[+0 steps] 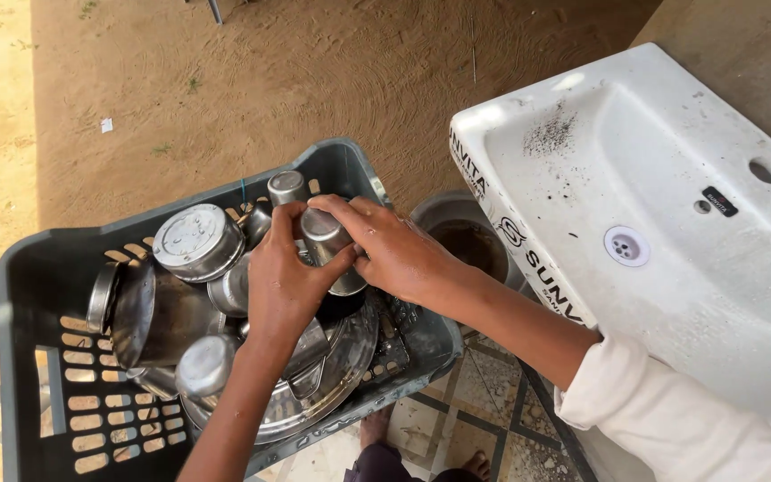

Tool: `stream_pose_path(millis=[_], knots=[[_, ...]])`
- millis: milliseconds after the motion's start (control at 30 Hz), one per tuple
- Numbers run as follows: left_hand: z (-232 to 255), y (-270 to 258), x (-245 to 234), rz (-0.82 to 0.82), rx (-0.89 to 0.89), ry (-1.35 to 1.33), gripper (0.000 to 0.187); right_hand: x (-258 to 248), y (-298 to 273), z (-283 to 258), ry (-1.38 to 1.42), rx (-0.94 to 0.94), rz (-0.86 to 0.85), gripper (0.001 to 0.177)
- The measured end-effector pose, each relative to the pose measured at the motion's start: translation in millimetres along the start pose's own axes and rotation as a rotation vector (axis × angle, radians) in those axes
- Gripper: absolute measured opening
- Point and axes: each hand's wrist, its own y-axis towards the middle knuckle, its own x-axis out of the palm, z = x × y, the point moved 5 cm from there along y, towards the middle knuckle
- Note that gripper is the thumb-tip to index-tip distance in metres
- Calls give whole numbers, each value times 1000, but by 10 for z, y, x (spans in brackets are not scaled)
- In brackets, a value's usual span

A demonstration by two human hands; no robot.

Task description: Wash stainless steel cups and pots at a sink.

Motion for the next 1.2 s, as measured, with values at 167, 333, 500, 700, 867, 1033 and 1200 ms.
stream_pose_path(millis=[167, 333, 500, 700, 867, 1033, 1200], knots=[[-229, -227, 67, -39, -164, -10, 66, 424, -26, 66, -274, -44, -95, 82], [-571, -427, 182, -95, -231, -59, 61, 828, -64, 226, -588, -116, -182, 80], [-798, -575, 422, -174, -142, -101, 58, 1143, -106, 412, -702, -57, -335, 77], [-1044, -746, 768, -275, -247, -78, 51, 1476, -187, 726, -760, 47, -544, 80], [-1157, -777, 1068, -326, -259, 20, 37, 1597, -273, 980, -755, 146, -635, 77], [-1195, -716, 1191, -365, -227, 137, 27, 1567, -273, 1040, -751, 219, -669, 69], [-1181, -647, 1166, -320, -118, 262, 14, 1548, -251, 1023, -797, 158, -682, 55]])
